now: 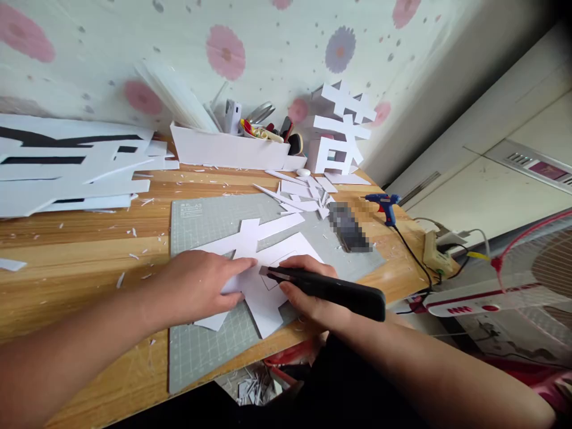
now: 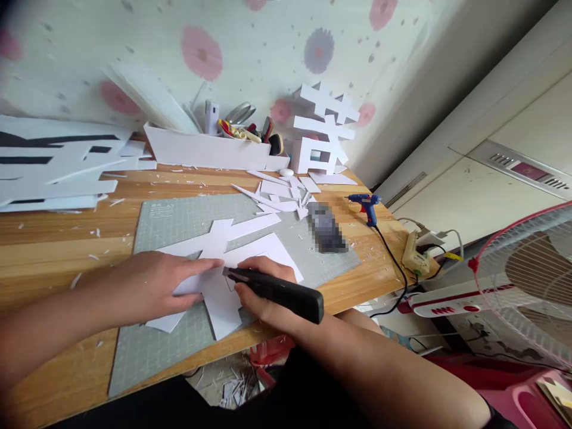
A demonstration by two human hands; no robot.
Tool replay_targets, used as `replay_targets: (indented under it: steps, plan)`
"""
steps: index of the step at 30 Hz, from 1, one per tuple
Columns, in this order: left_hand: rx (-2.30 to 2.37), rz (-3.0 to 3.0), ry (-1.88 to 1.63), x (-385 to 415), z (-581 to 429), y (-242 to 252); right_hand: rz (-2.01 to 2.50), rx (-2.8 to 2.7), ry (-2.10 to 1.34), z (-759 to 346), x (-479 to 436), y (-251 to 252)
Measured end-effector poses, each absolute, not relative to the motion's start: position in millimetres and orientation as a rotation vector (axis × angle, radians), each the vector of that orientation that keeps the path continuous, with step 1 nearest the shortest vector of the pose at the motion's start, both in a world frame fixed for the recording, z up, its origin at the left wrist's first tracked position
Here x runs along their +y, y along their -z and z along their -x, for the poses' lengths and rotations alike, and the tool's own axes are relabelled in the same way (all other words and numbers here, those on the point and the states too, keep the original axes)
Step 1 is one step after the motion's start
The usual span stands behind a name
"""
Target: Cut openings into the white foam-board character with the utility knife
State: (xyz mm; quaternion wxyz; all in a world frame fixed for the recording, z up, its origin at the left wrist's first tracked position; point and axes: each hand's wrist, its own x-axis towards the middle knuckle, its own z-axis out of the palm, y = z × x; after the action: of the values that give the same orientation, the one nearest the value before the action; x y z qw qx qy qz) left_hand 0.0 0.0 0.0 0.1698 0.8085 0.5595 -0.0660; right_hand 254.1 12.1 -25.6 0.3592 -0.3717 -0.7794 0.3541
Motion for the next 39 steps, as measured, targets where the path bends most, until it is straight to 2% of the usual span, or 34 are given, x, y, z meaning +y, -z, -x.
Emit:
replay_targets:
  steps: [5, 14, 39]
  plan:
    - [1.523, -2.307, 0.239, 2.1, 4.6, -0.6, 0.902, -2.053, -0.765, -251.7, 14.3, 32.6]
    - [1.469, -2.379, 0.161, 5.3, 12.6, 10.7, 0.943, -2.079, -0.782, -248.7, 12.6, 30.7]
    - [1.57, -2.284, 0.295, 1.6, -0.8, -5.7, 0.911, -2.116, -0.686, -245.3, 8.2, 30.9]
